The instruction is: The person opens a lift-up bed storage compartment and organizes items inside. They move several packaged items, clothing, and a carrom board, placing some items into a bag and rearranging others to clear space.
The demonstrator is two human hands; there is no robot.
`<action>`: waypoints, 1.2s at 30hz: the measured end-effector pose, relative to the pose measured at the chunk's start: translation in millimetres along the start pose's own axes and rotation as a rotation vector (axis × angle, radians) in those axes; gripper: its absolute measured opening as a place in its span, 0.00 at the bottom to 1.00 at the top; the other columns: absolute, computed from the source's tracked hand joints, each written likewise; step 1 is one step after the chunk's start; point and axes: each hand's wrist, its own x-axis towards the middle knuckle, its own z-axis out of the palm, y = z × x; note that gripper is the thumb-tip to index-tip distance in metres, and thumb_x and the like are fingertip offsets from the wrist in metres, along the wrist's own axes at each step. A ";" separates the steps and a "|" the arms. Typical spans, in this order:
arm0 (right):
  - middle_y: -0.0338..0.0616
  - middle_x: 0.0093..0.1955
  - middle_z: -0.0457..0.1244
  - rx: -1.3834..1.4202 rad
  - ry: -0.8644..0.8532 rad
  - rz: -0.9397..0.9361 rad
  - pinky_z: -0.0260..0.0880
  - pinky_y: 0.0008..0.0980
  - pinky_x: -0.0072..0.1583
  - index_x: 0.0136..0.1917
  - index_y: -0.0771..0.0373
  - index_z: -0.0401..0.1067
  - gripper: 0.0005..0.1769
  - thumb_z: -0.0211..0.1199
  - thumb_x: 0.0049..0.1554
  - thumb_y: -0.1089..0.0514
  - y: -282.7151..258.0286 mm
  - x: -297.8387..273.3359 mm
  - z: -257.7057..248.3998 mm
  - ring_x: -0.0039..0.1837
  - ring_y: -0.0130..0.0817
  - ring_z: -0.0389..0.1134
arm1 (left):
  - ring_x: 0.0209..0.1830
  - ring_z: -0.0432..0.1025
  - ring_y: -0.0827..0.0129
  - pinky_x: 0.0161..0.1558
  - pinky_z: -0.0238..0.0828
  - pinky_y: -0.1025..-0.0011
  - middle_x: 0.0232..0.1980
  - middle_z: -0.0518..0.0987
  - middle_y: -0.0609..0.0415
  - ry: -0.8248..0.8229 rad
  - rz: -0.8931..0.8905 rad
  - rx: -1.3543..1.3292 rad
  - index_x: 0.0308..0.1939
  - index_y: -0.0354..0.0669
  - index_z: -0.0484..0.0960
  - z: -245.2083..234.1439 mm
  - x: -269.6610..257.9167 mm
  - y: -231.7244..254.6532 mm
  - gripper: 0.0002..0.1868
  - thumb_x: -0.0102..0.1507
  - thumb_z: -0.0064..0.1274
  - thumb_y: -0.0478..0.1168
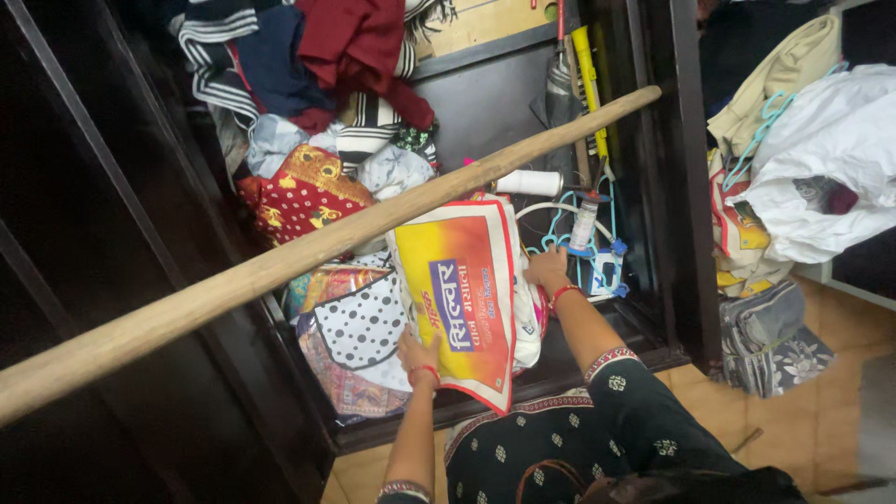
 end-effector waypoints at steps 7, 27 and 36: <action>0.50 0.37 0.72 0.533 0.102 -0.103 0.71 0.43 0.49 0.42 0.60 0.82 0.26 0.63 0.51 0.34 44.8 -47.7 11.2 0.44 0.47 0.73 | 0.76 0.60 0.51 0.71 0.57 0.48 0.77 0.65 0.52 0.132 0.114 0.385 0.72 0.58 0.70 -25.8 68.2 8.1 0.33 0.63 0.55 0.57; 0.48 0.38 0.74 0.863 -0.038 -0.266 0.71 0.32 0.46 0.43 0.62 0.84 0.25 0.69 0.52 0.37 2.9 -151.0 63.8 0.40 0.32 0.73 | 0.70 0.64 0.47 0.68 0.57 0.52 0.67 0.73 0.38 -0.312 -0.003 0.259 0.71 0.46 0.68 -22.5 87.0 38.9 0.36 0.62 0.55 0.55; 0.34 0.32 0.67 1.676 0.036 -0.129 0.70 0.29 0.41 0.41 0.64 0.76 0.18 0.65 0.56 0.46 34.6 -192.3 41.4 0.33 0.28 0.67 | 0.63 0.72 0.48 0.61 0.68 0.56 0.60 0.78 0.40 -0.384 0.132 0.163 0.58 0.42 0.81 -71.7 72.2 14.5 0.34 0.58 0.55 0.63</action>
